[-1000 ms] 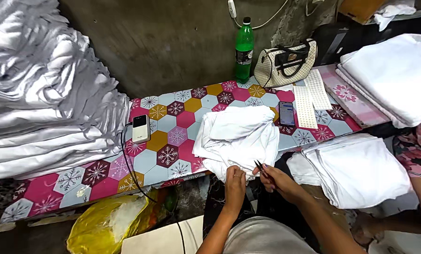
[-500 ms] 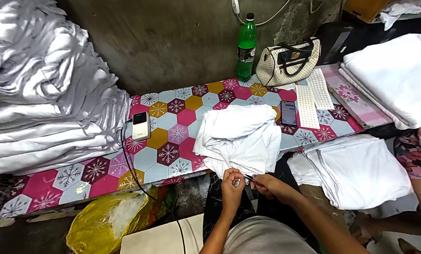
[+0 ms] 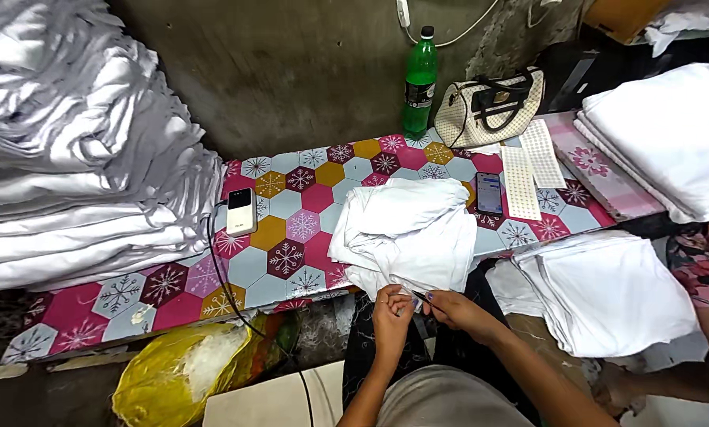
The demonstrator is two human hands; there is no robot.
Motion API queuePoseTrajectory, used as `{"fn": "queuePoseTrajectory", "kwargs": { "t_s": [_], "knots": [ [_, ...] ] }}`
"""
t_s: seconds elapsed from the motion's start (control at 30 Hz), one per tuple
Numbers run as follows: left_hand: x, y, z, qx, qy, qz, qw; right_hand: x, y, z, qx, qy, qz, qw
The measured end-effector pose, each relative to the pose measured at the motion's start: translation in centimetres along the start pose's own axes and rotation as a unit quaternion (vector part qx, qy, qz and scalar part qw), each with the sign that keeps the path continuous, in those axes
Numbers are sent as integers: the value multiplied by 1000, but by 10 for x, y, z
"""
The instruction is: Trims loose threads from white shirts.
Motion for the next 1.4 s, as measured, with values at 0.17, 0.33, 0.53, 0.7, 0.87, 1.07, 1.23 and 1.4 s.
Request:
{"fn": "queuePoseTrajectory", "kwargs": {
  "t_s": [0.17,0.33,0.53,0.7,0.87,1.07,1.23,1.4],
  "knots": [
    [-8,4,10,29,139,140,980,-6,-1,7,12,-18,10,1000],
    [-7,-1,10,2,120,125,985,6,-4,1,5,6,45,999],
    [-11,6,8,-2,109,127,986,19,-4,2,-13,21,54,998],
    [-7,0,8,-6,-1,23,1000,22,-5,0,-26,43,50,997],
    [-3,0,5,-4,-36,-8,999,23,3,7,-45,41,44,997],
    [-2,0,2,-5,-66,-62,996,21,3,15,-30,25,53,998],
    [-4,0,1,4,-103,-65,993,22,3,12,-26,36,53,998],
    [0,-5,5,4,-85,-15,996,17,3,12,-37,37,44,998]
  ]
}}
Point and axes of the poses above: each hand's wrist, its own z-axis towards the middle knuckle, its own y-axis out of the palm, x = y × z, the point moved 5 cm from there along z, towards the middle knuckle, and after that the axes turned 15 degrees about -z, right-handed, at the moved point
